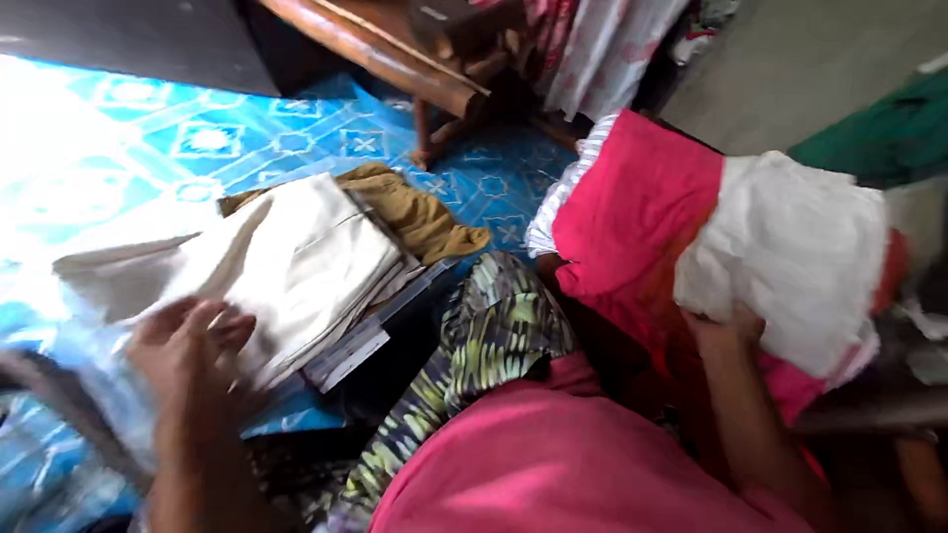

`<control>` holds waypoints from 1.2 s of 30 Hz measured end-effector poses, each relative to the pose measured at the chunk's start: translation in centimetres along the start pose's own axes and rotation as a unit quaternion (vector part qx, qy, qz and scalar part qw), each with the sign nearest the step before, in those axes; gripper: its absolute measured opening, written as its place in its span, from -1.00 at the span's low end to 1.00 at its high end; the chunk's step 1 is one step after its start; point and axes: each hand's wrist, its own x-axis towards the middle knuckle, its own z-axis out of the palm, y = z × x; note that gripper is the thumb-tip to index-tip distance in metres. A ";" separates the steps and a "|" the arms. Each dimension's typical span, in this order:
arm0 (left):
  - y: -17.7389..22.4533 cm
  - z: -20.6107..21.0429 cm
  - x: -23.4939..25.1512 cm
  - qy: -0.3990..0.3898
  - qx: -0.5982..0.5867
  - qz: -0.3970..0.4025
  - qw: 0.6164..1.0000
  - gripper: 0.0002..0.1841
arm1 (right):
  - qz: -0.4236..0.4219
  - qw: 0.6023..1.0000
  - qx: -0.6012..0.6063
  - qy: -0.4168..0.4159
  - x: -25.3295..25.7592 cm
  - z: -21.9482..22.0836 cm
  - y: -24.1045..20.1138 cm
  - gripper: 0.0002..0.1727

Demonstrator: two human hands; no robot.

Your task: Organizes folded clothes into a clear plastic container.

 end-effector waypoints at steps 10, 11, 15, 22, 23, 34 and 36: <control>0.6 -0.9 -0.9 0.045 0.408 -0.015 0.912 -0.35 | 0.134 0.865 -0.263 -0.405 -11.1 11.7 6.6 -0.69; 0.7 -1.0 -0.4 0.049 0.404 -0.040 0.913 -0.33 | 0.104 0.837 -0.288 -0.453 -12.3 13.2 7.8 -0.72; 0.6 -1.6 0.3 0.049 0.379 -0.051 0.923 -0.37 | 0.008 0.703 -0.390 -0.595 -16.9 19.7 13.8 -0.65; -0.4 -1.6 -1.0 0.038 0.363 0.000 0.931 -0.50 | -0.144 0.556 -0.544 -0.612 -27.1 25.3 19.2 -0.22; -0.6 -1.6 -1.0 0.041 0.357 0.006 0.933 -0.50 | -0.135 0.568 -0.538 -0.607 -28.1 25.0 18.9 -0.26; -0.9 -3.4 -0.5 0.009 0.117 0.050 0.992 -0.56 | 0.347 0.724 -0.224 -0.552 -26.5 22.6 11.9 -0.74; -1.2 -3.8 0.6 0.009 0.053 0.041 0.998 -0.59 | 0.327 0.744 -0.172 -0.557 -24.2 22.9 8.5 -0.81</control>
